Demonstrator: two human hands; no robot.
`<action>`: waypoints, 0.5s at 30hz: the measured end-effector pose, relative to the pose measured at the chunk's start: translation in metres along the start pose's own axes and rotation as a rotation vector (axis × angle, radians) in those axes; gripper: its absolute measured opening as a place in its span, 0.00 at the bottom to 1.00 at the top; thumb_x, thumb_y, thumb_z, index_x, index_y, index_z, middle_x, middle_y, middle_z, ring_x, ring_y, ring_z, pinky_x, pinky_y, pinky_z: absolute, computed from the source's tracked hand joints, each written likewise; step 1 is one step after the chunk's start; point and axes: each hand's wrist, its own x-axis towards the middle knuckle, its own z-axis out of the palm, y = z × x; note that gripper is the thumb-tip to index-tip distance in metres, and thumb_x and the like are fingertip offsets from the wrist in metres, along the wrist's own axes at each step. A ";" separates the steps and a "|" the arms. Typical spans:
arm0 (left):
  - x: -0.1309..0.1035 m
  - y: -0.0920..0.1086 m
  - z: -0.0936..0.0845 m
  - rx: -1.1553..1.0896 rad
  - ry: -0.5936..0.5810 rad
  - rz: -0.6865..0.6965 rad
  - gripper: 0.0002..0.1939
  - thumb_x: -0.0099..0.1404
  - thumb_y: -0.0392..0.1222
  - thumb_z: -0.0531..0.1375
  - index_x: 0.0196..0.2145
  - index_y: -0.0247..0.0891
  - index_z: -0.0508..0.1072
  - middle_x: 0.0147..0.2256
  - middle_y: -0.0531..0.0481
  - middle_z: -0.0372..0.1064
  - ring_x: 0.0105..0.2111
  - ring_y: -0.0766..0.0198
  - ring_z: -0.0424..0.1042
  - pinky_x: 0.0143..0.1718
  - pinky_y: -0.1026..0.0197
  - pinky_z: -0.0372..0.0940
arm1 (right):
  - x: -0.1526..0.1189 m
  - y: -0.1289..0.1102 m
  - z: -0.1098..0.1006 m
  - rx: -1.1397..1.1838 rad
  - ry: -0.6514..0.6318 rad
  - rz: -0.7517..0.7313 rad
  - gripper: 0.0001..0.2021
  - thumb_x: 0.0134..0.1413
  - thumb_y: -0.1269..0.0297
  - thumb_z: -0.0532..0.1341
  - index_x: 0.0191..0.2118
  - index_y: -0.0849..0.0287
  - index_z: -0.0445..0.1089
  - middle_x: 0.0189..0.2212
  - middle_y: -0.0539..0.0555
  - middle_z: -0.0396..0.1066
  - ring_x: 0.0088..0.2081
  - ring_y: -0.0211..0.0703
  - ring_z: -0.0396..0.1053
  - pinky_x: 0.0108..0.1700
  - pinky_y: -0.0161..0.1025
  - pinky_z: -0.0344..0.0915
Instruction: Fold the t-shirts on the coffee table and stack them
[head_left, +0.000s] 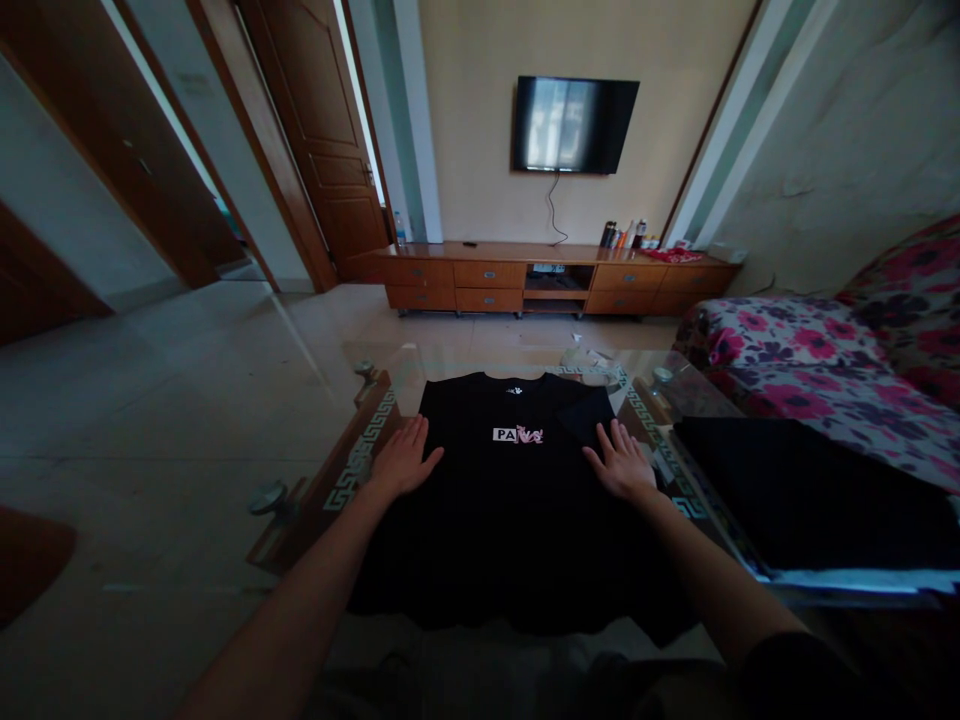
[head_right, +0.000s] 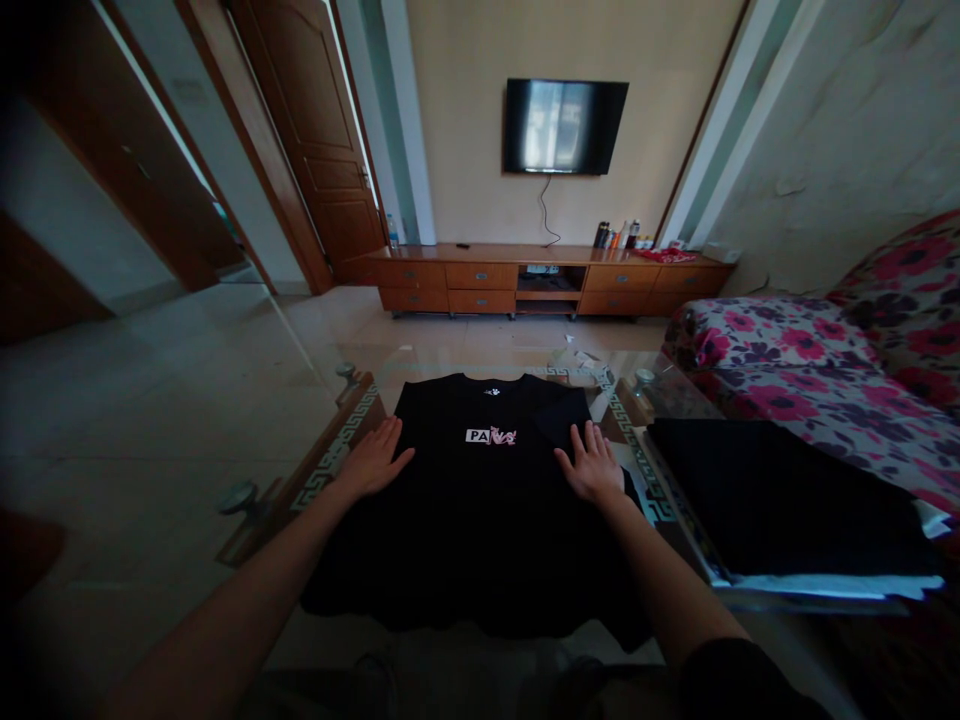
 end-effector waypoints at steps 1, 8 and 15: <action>-0.001 0.000 0.002 0.008 0.006 0.004 0.41 0.71 0.63 0.44 0.72 0.32 0.50 0.72 0.39 0.41 0.72 0.53 0.41 0.70 0.47 0.40 | -0.001 0.000 0.002 0.000 -0.005 0.001 0.43 0.65 0.34 0.39 0.74 0.60 0.45 0.75 0.59 0.31 0.74 0.54 0.31 0.72 0.52 0.34; -0.001 -0.003 -0.006 -0.177 0.133 -0.030 0.34 0.73 0.58 0.45 0.70 0.39 0.55 0.71 0.44 0.46 0.72 0.54 0.43 0.71 0.45 0.38 | -0.004 0.003 -0.011 0.171 0.021 0.016 0.40 0.66 0.37 0.37 0.73 0.58 0.50 0.75 0.55 0.33 0.74 0.52 0.33 0.72 0.52 0.37; -0.041 -0.024 -0.065 -0.544 0.501 -0.255 0.23 0.71 0.52 0.47 0.56 0.41 0.70 0.55 0.43 0.72 0.55 0.54 0.71 0.58 0.52 0.64 | -0.049 0.012 -0.057 0.487 0.337 0.004 0.31 0.66 0.45 0.43 0.59 0.61 0.66 0.60 0.66 0.65 0.63 0.56 0.61 0.64 0.49 0.57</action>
